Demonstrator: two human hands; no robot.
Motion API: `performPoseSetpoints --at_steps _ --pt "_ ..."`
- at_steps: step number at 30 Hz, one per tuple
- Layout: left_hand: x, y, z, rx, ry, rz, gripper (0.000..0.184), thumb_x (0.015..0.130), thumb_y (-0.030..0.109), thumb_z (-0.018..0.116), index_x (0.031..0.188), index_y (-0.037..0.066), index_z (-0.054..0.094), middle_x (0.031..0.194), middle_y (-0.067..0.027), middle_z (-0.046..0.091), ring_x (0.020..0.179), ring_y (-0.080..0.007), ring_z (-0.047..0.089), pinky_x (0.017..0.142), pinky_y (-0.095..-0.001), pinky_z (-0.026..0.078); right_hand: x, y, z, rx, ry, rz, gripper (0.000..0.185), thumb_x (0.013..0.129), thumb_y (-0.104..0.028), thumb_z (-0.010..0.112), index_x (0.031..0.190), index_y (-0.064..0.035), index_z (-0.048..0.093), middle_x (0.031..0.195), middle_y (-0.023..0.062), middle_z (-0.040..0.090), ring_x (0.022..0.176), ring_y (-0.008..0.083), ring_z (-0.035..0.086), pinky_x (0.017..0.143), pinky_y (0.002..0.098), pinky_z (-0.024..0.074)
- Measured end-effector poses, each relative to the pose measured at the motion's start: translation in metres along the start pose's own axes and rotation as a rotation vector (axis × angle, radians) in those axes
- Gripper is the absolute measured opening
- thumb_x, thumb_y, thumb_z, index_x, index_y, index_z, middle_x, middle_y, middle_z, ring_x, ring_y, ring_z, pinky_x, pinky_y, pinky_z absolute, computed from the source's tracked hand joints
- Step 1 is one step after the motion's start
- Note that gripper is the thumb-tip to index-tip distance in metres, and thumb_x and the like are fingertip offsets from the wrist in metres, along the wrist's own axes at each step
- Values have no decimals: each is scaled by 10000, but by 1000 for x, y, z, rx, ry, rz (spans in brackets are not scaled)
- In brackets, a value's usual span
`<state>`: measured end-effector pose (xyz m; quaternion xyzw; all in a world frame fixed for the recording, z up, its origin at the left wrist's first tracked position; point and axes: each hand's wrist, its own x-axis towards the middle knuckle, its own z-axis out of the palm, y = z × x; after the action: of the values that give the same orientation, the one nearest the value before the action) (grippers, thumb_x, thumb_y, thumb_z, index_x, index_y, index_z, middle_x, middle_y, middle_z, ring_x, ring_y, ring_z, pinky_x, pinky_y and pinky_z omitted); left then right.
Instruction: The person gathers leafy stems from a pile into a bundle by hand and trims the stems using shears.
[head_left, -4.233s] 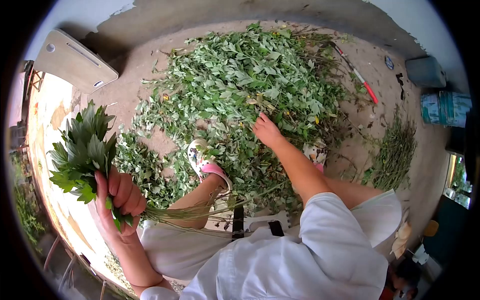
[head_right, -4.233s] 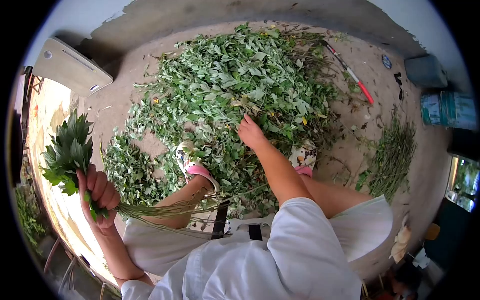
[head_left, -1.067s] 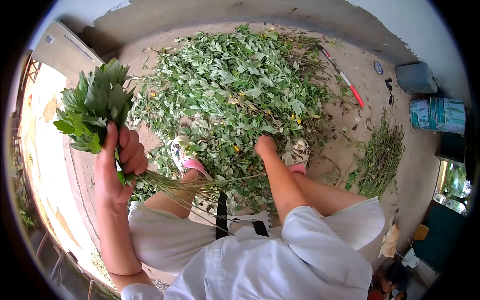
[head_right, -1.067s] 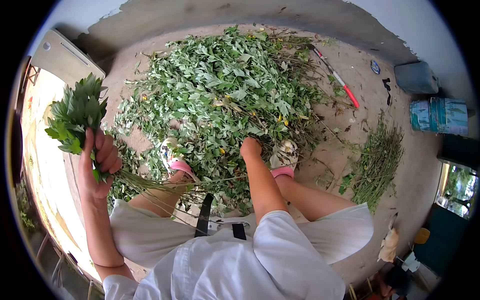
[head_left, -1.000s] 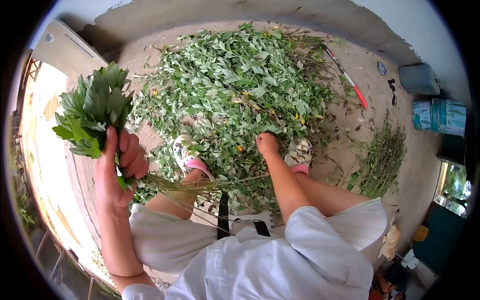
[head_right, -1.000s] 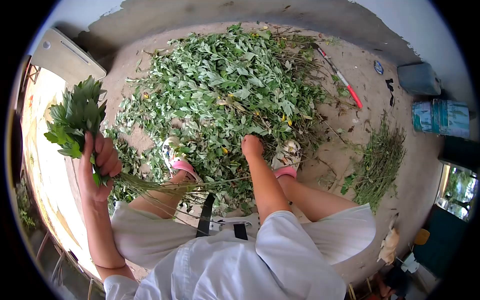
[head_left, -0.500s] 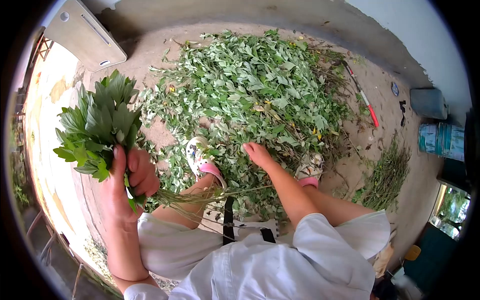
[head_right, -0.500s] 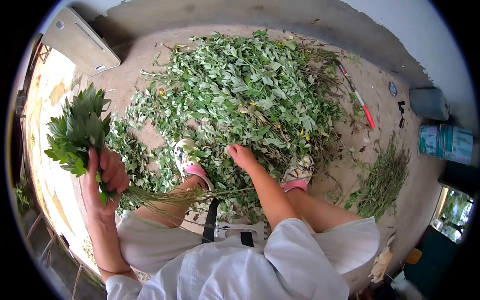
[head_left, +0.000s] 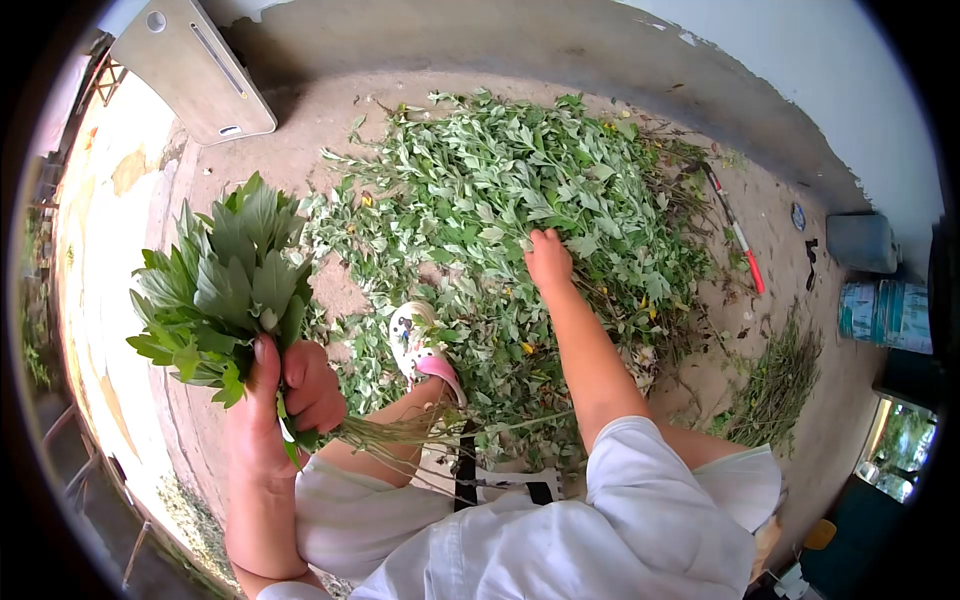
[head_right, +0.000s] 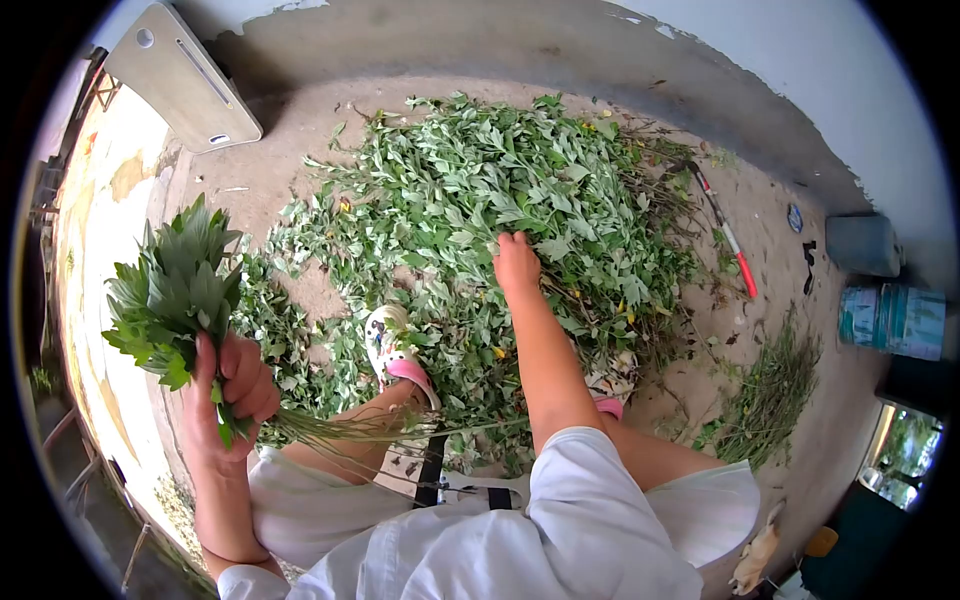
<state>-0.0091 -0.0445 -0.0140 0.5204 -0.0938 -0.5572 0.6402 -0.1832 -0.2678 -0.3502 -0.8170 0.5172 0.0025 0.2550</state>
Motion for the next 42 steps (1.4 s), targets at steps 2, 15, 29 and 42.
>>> performPoseSetpoints --at_steps 2,15,29,42 --pt "-1 0 1 -22 -7 -21 371 862 433 440 697 109 366 547 28 269 425 -79 231 404 -239 218 8 9 17 -221 -105 96 225 740 -104 575 952 -44 529 1041 134 491 836 310 565 682 393 480" --pt "20 -13 -3 1 209 141 331 789 182 615 1061 40 493 912 -95 576 565 -105 469 520 -265 430 -105 -34 -127 872 -90 -297 186 722 -139 659 817 1 583 631 50 575 639 118 555 596 262 429" --pt "-1 -17 24 70 -37 270 213 829 159 549 1001 39 510 867 -40 537 630 -117 478 555 -263 417 -177 -147 -212 1092 118 -649 229 866 -51 388 1047 -4 518 981 55 514 698 95 437 608 235 363" --pt "-13 -23 29 277 19 239 200 773 184 611 902 41 560 819 -50 558 696 -131 507 599 -255 416 -200 -198 -209 395 246 -748 278 712 -41 523 988 -45 488 915 120 521 820 302 541 654 372 464"
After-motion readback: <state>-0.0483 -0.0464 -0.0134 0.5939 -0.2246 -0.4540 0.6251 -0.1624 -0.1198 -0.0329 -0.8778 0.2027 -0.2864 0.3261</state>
